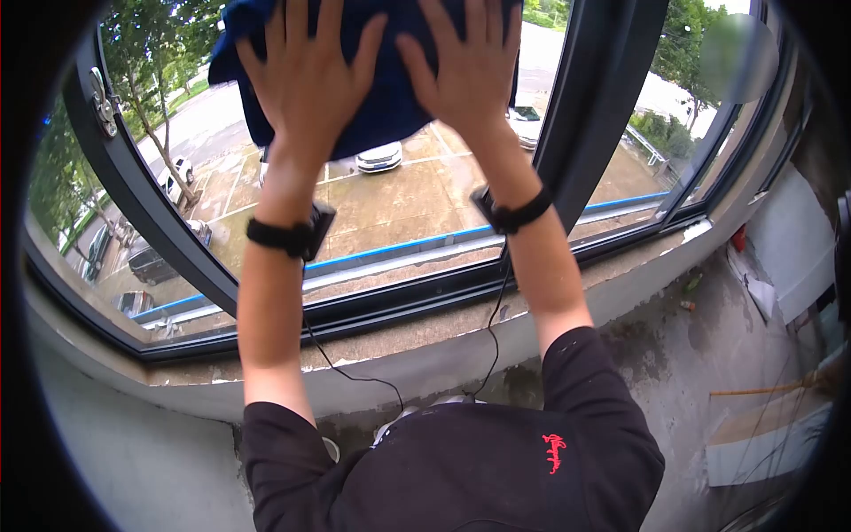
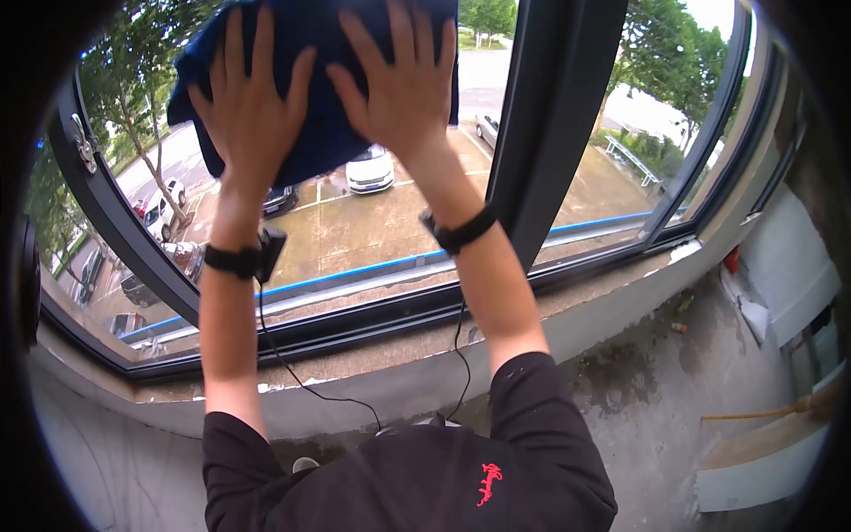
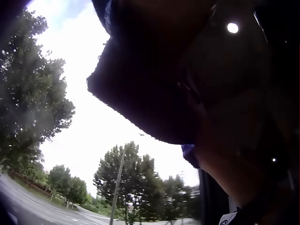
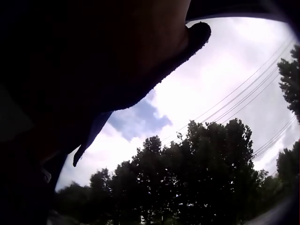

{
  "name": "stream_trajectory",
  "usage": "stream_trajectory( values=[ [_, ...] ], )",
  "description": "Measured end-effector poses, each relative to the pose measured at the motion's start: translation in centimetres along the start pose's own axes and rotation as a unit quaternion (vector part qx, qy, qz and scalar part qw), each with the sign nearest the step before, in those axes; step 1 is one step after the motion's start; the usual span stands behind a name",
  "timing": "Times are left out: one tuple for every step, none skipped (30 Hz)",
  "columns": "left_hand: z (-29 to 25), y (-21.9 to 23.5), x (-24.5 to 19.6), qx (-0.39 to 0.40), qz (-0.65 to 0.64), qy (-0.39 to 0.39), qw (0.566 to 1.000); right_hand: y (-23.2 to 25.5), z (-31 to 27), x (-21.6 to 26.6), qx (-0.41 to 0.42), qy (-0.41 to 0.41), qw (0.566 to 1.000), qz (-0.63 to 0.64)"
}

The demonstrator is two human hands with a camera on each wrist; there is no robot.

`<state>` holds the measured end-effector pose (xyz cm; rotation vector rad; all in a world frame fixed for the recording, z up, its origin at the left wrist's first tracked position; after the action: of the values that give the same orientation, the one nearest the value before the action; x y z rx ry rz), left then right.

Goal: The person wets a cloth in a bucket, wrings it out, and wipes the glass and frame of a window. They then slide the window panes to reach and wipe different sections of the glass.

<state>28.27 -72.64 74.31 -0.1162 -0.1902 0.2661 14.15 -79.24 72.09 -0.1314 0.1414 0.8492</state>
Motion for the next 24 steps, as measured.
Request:
stream_trajectory(
  values=[
    [-2.5,0.7,-0.1,0.012,-0.014,0.018,1.0,-1.0,-2.6,0.3,-0.017,-0.001,1.0,-0.008],
    [-4.8,1.1,-0.2,0.04,0.012,0.036,0.999,-1.2,-4.6,1.3,0.01,-0.027,1.0,-0.005],
    [-7.4,1.5,-0.4,0.068,0.036,0.051,0.996,-1.0,-6.8,2.7,0.037,-0.056,0.998,-0.003],
    [-10.0,1.9,-0.5,0.101,0.023,0.068,0.992,-1.3,-9.4,4.0,0.053,-0.084,0.995,0.006],
    [-12.7,2.1,-0.4,0.134,0.011,0.084,0.987,-1.6,-12.0,5.2,0.069,-0.113,0.991,0.015],
    [-15.7,2.4,-0.3,0.15,0.009,0.094,0.984,-1.6,-14.7,6.4,0.102,-0.13,0.986,0.008],
    [-18.9,2.6,-0.1,0.166,0.007,0.104,0.981,-1.8,-17.4,7.6,0.134,-0.146,0.98,0.001],
    [-22.4,2.9,0.0,0.196,0.007,0.114,0.974,-1.8,-20.2,8.6,0.16,-0.15,0.976,0.009],
    [-26.1,3.3,0.0,0.226,0.008,0.126,0.966,-1.8,-23.0,9.6,0.186,-0.152,0.97,0.017],
    [-29.5,3.7,0.0,0.272,0.006,0.141,0.952,-1.7,-25.9,10.5,0.215,-0.16,0.963,0.025],
    [-32.9,4.4,-0.1,0.318,0.005,0.157,0.935,-1.4,-28.8,11.6,0.246,-0.168,0.954,0.033],
    [-36.2,5.0,-0.2,0.36,-0.008,0.17,0.918,-1.0,-31.4,12.6,0.264,-0.177,0.947,0.04],
    [-38.6,5.8,-0.2,0.4,-0.021,0.182,0.898,-0.7,-33.7,13.5,0.282,-0.186,0.94,0.046],
    [-39.8,6.8,-0.1,0.443,-0.03,0.203,0.873,-0.1,-35.7,14.2,0.281,-0.185,0.94,0.049],
    [-40.6,7.1,-0.1,0.482,-0.04,0.222,0.847,0.1,-37.4,14.5,0.292,-0.184,0.938,0.042],
    [-40.2,7.6,0.1,0.518,-0.05,0.237,0.82,0.1,-37.4,14.4,0.3,-0.185,0.935,0.033],
    [-39.3,7.5,0.4,0.516,-0.05,0.23,0.824,0.1,-37.1,13.8,0.276,-0.157,0.948,0.014],
    [-38.1,7.6,0.7,0.479,-0.043,0.227,0.847,-0.1,-35.8,13.1,0.252,-0.128,0.959,0.023],
    [-36.8,7.8,0.9,0.442,-0.039,0.225,0.867,-0.5,-33.7,12.2,0.232,-0.097,0.967,0.03],
    [-34.8,7.1,1.7,0.434,-0.029,0.234,0.869,-0.7,-30.3,11.4,0.195,-0.057,0.979,0.026],
    [-31.9,6.2,2.6,0.415,-0.025,0.238,0.878,-1.4,-27.0,10.7,0.208,-0.03,0.977,0.019],
    [-27.9,5.7,3.4,0.308,-0.015,0.198,0.93,-1.8,-23.0,10.1,0.186,-0.01,0.982,0.013],
    [-23.5,5.1,4.0,0.278,-0.003,0.176,0.944,-1.9,-18.7,9.5,0.163,-0.008,0.986,0.014],
    [-18.8,4.6,4.4,0.258,0.006,0.147,0.955,-2.2,-14.7,8.8,0.148,-0.009,0.989,0.009]
  ],
)
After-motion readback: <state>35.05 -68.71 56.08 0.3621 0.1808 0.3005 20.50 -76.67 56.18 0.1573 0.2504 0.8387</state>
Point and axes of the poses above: each hand's wrist, its own z-axis towards the middle knuckle, its own y-axis out of the back of the hand, x = y × z, the point moved 6 cm from there along z, towards the middle knuckle
